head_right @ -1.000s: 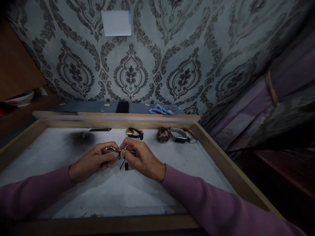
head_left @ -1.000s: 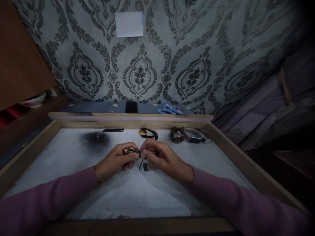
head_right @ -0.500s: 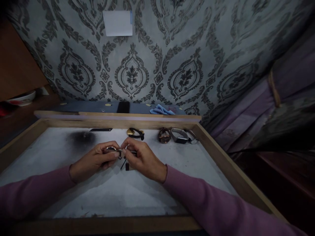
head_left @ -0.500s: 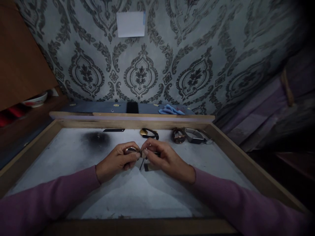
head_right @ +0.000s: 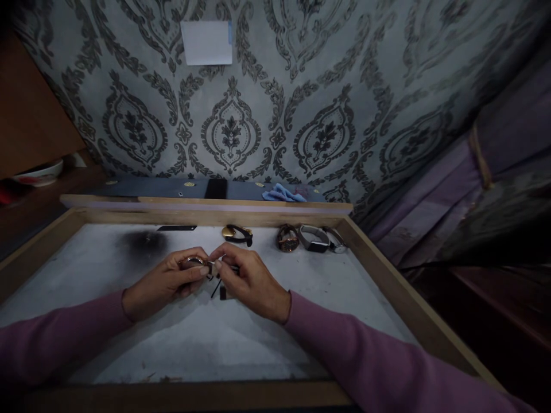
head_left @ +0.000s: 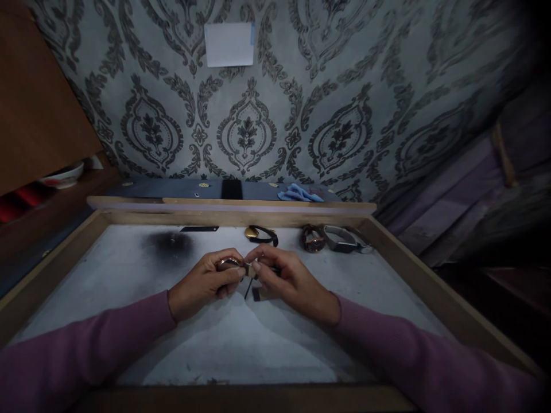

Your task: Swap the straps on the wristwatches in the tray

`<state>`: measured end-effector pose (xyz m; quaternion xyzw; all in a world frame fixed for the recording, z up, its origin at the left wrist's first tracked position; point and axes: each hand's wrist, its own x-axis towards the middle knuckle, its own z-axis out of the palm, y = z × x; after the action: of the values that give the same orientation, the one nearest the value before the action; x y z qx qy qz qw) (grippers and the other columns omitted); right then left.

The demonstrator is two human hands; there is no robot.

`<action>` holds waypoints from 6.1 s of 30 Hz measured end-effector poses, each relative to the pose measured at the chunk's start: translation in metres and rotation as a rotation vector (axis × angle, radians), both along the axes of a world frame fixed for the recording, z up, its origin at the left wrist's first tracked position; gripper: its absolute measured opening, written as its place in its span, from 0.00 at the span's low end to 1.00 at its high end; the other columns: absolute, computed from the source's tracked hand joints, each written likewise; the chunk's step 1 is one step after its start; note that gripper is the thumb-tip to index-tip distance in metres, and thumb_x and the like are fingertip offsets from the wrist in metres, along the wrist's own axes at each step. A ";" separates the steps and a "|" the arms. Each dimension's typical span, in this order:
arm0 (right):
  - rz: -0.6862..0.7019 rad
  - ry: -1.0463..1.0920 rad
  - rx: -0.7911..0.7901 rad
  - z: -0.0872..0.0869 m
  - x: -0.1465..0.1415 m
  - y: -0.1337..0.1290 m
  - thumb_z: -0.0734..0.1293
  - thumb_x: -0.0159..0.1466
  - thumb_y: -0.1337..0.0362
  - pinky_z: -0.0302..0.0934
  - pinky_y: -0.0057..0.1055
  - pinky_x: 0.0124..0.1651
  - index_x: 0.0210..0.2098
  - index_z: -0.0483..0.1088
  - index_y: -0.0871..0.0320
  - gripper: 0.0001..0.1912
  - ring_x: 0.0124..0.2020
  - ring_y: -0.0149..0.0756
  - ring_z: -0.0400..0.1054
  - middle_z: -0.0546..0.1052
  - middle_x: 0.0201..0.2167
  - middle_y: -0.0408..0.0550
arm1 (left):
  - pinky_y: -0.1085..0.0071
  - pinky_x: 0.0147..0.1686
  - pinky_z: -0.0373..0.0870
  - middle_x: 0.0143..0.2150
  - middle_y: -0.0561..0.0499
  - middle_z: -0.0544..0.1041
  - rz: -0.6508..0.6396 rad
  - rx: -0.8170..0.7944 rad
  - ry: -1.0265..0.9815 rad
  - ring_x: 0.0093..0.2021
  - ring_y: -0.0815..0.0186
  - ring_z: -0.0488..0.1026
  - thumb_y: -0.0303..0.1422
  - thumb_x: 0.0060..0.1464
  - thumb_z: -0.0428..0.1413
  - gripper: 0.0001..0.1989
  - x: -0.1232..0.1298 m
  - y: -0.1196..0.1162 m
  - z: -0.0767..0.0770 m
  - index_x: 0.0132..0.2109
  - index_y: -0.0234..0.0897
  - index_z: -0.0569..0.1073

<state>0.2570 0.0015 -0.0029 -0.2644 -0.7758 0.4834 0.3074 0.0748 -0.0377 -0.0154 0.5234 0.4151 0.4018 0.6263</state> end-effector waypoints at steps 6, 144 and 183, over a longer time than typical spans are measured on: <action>-0.004 -0.013 -0.055 0.001 0.000 -0.001 0.58 0.65 0.62 0.47 0.23 0.20 0.40 0.65 0.61 0.09 0.18 0.24 0.50 0.58 0.18 0.34 | 0.78 0.17 0.47 0.17 0.61 0.62 0.007 -0.002 0.012 0.17 0.77 0.52 0.40 0.52 0.58 0.13 -0.001 0.001 0.000 0.31 0.36 0.65; -0.124 -0.013 -0.327 -0.001 0.008 0.021 0.69 0.57 0.60 0.61 0.26 0.27 0.38 0.65 0.59 0.14 0.29 0.31 0.72 0.76 0.31 0.47 | 0.78 0.15 0.44 0.15 0.62 0.61 0.035 -0.079 -0.020 0.14 0.77 0.50 0.36 0.50 0.57 0.10 -0.001 0.002 0.000 0.31 0.37 0.64; -0.115 -0.124 0.014 0.003 0.007 0.014 0.59 0.66 0.52 0.56 0.26 0.29 0.27 0.62 0.58 0.18 0.26 0.30 0.61 0.69 0.24 0.44 | 0.78 0.15 0.44 0.15 0.62 0.60 0.026 -0.098 -0.002 0.15 0.77 0.50 0.36 0.49 0.57 0.09 -0.001 0.001 -0.001 0.31 0.37 0.64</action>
<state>0.2643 0.0156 0.0002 -0.3358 -0.7803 0.4421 0.2881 0.0741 -0.0364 -0.0162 0.4862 0.4403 0.3898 0.6463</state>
